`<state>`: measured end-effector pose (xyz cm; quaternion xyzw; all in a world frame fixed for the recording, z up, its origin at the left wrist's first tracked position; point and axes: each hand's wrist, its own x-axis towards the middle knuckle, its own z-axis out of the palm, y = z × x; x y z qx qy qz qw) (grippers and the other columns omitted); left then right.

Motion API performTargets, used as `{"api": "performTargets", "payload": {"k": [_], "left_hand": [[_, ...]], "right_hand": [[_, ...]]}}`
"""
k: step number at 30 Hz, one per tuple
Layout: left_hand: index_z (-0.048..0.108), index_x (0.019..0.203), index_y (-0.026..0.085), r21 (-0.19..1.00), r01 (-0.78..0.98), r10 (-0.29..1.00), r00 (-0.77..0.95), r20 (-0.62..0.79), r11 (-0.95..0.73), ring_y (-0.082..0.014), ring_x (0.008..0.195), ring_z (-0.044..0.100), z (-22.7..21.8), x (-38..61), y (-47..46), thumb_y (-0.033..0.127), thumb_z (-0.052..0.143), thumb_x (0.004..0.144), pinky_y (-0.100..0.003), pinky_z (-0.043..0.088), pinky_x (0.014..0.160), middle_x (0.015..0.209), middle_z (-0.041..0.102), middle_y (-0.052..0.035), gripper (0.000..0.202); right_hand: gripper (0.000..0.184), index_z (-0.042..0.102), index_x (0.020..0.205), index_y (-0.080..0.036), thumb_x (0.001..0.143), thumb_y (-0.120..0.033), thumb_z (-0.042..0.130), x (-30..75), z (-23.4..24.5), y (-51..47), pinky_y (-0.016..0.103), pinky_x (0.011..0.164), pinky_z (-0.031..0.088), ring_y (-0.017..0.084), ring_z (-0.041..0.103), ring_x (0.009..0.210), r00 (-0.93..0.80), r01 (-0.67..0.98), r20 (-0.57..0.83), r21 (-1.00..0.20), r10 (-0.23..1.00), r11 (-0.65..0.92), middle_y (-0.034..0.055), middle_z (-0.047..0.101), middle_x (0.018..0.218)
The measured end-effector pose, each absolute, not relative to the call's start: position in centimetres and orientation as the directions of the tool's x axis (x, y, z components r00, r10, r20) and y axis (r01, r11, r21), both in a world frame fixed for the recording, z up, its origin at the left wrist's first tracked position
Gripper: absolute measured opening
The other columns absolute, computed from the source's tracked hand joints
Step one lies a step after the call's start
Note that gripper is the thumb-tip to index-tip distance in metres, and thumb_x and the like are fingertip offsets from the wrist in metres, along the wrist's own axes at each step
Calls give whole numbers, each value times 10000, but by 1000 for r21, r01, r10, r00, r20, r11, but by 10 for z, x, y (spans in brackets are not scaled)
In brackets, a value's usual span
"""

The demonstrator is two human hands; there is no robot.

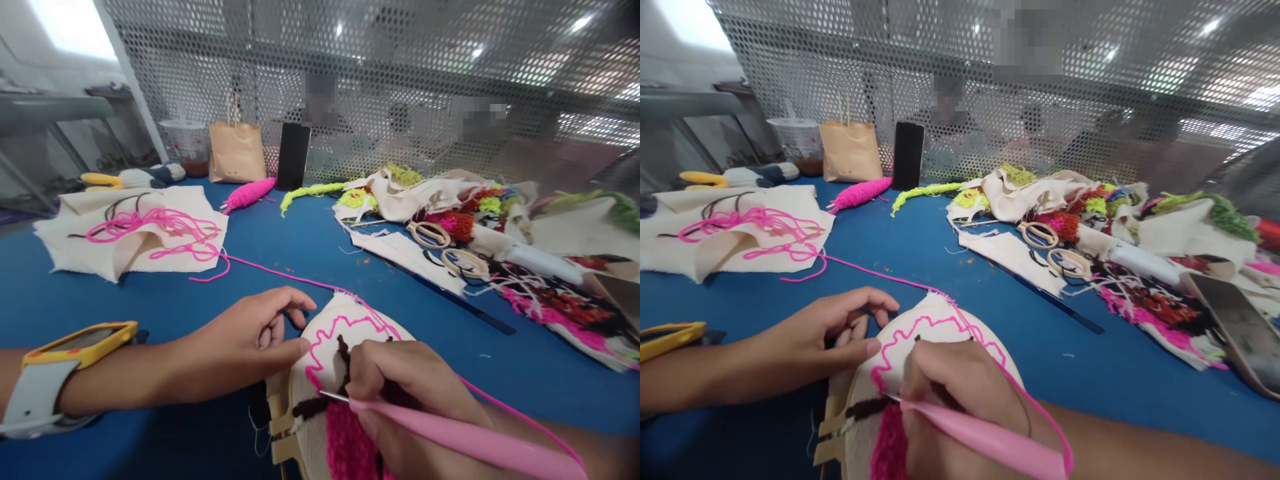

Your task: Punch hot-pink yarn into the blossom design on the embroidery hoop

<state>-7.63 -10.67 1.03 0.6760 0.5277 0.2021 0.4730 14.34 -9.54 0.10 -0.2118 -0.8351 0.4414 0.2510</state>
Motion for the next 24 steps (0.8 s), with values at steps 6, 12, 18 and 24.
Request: {"api": "performTargets", "payload": {"k": [6, 12, 18, 24], "left_hand": [[497, 1146, 219, 837, 543, 870, 440, -224, -60, -65, 546, 375, 11, -79, -107, 327, 491, 886, -170, 286, 467, 779, 507, 53, 282], [483, 1163, 229, 852, 506, 858, 490, -154, -136, -66, 544, 393, 4, -82, -106, 367, 483, 900, -168, 286, 460, 767, 516, 56, 297], [493, 1154, 220, 855, 500, 854, 497, -152, -139, -65, 541, 378, 8, -81, -106, 356, 481, 905, -162, 289, 462, 711, 470, 70, 283], [503, 1160, 211, 887, 454, 844, 504, -183, -78, -64, 546, 377, 9, -81, -106, 335, 502, 895, -161, 299, 461, 751, 498, 54, 292]], "right_hand": [[159, 393, 736, -215, 813, -137, 508, 153, -5, -88, 206, 526, 303, 79, 389, 575, -812, 94, 247, -840, 529, 535, -68, 416, 651], [153, 380, 712, -217, 799, -140, 479, 151, -8, -98, 212, 491, 282, 76, 381, 528, -759, 89, 298, -833, 579, 546, -67, 412, 616], [160, 382, 672, -222, 787, -149, 467, 145, -12, -106, 233, 477, 262, 83, 386, 496, -666, 162, 305, -832, 681, 530, -61, 422, 581], [162, 363, 664, -221, 744, -109, 447, 147, -7, -104, 227, 484, 298, 89, 377, 492, -704, 183, 281, -815, 652, 549, -60, 411, 568]]}}
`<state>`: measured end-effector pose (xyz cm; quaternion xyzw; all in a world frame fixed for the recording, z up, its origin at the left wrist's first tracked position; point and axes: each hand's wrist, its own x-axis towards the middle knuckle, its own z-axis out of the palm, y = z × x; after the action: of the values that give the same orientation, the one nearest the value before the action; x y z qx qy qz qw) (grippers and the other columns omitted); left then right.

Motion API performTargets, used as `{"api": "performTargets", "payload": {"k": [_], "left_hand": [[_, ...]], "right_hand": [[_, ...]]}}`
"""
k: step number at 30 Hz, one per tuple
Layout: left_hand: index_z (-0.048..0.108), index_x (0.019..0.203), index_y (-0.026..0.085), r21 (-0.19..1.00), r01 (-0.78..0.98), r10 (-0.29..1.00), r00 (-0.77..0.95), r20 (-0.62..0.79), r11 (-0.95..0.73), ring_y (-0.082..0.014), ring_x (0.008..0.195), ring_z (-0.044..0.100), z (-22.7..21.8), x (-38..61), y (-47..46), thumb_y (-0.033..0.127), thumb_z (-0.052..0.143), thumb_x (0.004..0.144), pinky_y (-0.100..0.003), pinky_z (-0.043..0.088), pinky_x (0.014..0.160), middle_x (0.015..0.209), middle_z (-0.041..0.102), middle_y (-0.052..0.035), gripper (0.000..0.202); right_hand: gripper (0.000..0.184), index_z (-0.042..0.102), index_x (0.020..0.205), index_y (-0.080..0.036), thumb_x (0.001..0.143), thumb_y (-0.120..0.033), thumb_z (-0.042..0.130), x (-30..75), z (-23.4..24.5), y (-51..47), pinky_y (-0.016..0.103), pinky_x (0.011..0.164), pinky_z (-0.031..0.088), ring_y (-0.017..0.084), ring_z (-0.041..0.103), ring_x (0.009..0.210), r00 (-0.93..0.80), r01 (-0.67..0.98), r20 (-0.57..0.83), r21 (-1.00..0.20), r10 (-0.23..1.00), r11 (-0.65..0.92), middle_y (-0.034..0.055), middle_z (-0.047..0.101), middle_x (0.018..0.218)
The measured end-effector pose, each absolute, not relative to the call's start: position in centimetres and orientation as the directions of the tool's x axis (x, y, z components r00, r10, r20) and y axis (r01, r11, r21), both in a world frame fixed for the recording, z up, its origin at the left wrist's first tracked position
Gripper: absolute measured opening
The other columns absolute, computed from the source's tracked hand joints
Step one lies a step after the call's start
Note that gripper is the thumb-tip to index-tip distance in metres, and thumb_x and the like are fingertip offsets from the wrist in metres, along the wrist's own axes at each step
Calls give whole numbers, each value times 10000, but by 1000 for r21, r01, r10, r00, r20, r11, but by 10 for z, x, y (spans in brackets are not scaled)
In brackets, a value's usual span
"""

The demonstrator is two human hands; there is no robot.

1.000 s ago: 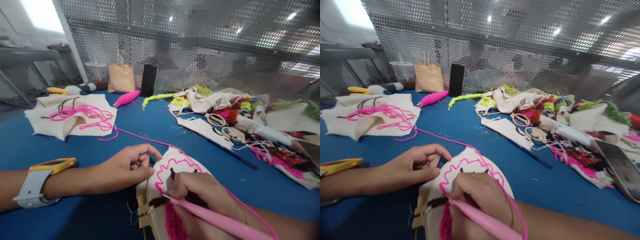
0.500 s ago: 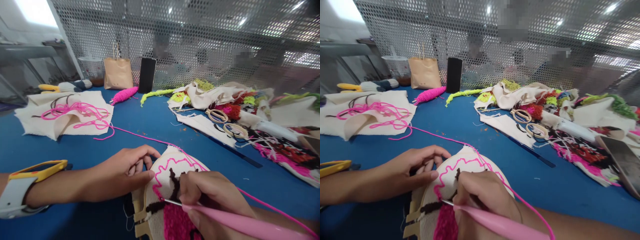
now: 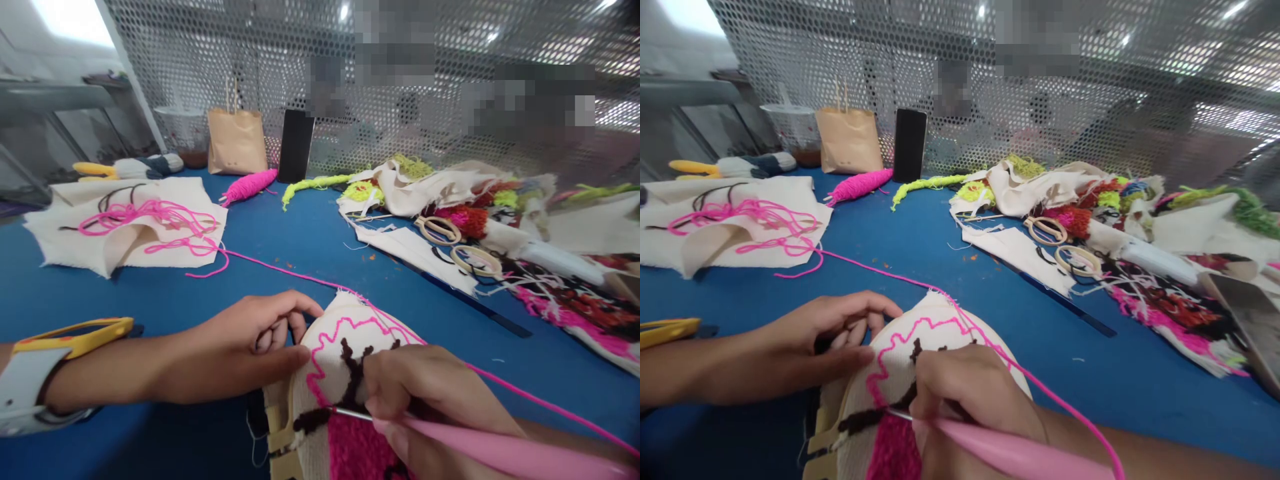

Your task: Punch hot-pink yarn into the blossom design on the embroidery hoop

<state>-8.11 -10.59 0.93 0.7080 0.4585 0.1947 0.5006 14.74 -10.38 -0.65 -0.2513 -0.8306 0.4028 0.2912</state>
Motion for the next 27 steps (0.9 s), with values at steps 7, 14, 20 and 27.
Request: {"api": "performTargets", "payload": {"k": [7, 14, 20, 27], "left_hand": [[518, 1158, 157, 928, 373, 838, 512, -191, -17, -85, 589, 415, 6, -85, -105, 365, 569, 844, -180, 332, 486, 739, 473, 37, 380], [523, 1185, 163, 947, 319, 850, 507, -145, -28, -107, 688, 477, 6, -85, -104, 323, 583, 834, -196, 397, 596, 781, 508, 23, 390], [437, 1261, 234, 927, 371, 827, 535, -172, -47, -110, 711, 464, 13, -84, -110, 370, 712, 728, -186, 418, 605, 868, 520, 29, 615], [394, 1257, 274, 867, 460, 824, 556, -114, -190, -171, 936, 557, 13, -83, -114, 319, 674, 761, -219, 469, 737, 1058, 604, 8, 571]], "right_hand": [[142, 411, 695, -213, 821, -199, 477, 145, 17, -99, 201, 473, 324, 91, 388, 511, -846, 310, 37, -778, 532, 547, -46, 462, 613], [54, 508, 822, -214, 865, -183, 519, 137, -15, -92, 149, 565, 399, 69, 496, 632, -883, 1, 315, -741, 348, 672, -30, 519, 801], [158, 434, 744, -214, 759, -95, 537, 138, -11, -98, 173, 530, 363, 68, 440, 557, -793, 107, 276, -815, 544, 570, -68, 495, 671], [181, 404, 640, -210, 776, -207, 524, 145, 5, -101, 203, 480, 273, 85, 341, 523, -720, 224, 47, -929, 692, 296, -73, 417, 594]]}}
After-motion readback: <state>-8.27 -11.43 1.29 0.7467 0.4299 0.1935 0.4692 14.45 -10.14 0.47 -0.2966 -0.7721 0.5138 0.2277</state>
